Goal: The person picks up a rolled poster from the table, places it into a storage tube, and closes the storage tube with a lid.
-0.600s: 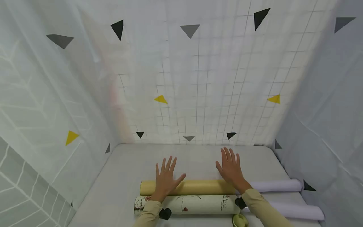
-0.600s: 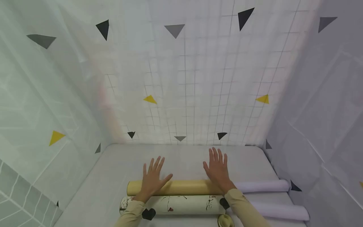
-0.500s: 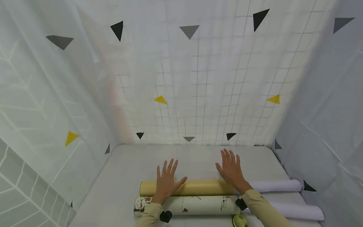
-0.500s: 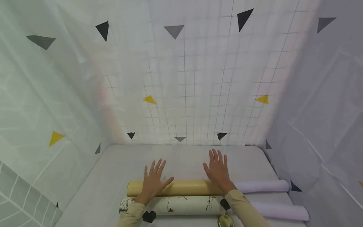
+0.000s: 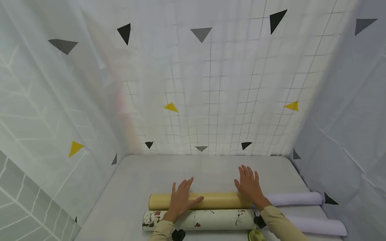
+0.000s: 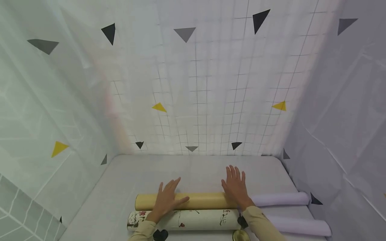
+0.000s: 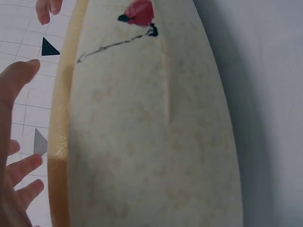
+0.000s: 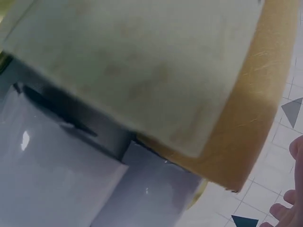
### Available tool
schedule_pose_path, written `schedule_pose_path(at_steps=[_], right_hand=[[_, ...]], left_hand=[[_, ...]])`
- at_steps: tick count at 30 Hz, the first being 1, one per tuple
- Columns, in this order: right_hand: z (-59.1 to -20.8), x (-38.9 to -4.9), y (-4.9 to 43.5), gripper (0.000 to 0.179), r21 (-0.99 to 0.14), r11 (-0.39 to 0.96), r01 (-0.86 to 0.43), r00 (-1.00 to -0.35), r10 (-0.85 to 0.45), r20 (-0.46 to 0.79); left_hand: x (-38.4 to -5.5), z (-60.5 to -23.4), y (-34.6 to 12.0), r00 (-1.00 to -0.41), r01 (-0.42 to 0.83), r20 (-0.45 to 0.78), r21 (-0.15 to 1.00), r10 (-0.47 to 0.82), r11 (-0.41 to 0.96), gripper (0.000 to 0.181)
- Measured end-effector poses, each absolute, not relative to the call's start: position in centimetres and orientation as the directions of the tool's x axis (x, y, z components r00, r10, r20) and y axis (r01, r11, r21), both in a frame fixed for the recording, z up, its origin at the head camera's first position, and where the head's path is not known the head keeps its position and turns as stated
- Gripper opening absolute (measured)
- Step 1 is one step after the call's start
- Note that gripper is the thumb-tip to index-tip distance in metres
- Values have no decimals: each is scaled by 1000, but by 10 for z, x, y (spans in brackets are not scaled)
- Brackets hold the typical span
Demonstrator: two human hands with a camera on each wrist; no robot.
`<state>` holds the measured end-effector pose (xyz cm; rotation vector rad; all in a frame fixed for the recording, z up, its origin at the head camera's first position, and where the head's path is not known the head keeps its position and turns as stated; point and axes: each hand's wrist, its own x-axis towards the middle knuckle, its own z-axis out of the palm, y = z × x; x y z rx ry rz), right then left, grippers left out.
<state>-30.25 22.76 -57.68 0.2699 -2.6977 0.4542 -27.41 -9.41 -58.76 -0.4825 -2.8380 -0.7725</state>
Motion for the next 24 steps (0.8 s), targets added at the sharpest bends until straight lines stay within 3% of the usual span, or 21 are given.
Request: schedule_pose_path(at_steps=[14,21,24], right_hand=[[-576,-291,246,48,-298,936,-185,-947,-89,309],[-583,-290,259,42,-195,954,-228,-890,-124,439],[-579,-287,264,44,-163,962,-220,-895,-133,425]], left_hand=[[-270,-599,-95,-893,430,304,356,332,829,74],[-263,-601,-94,-876,432,353,268,329,861,71],[-263,-601,-94,-861,442,384,239,335,864,72]])
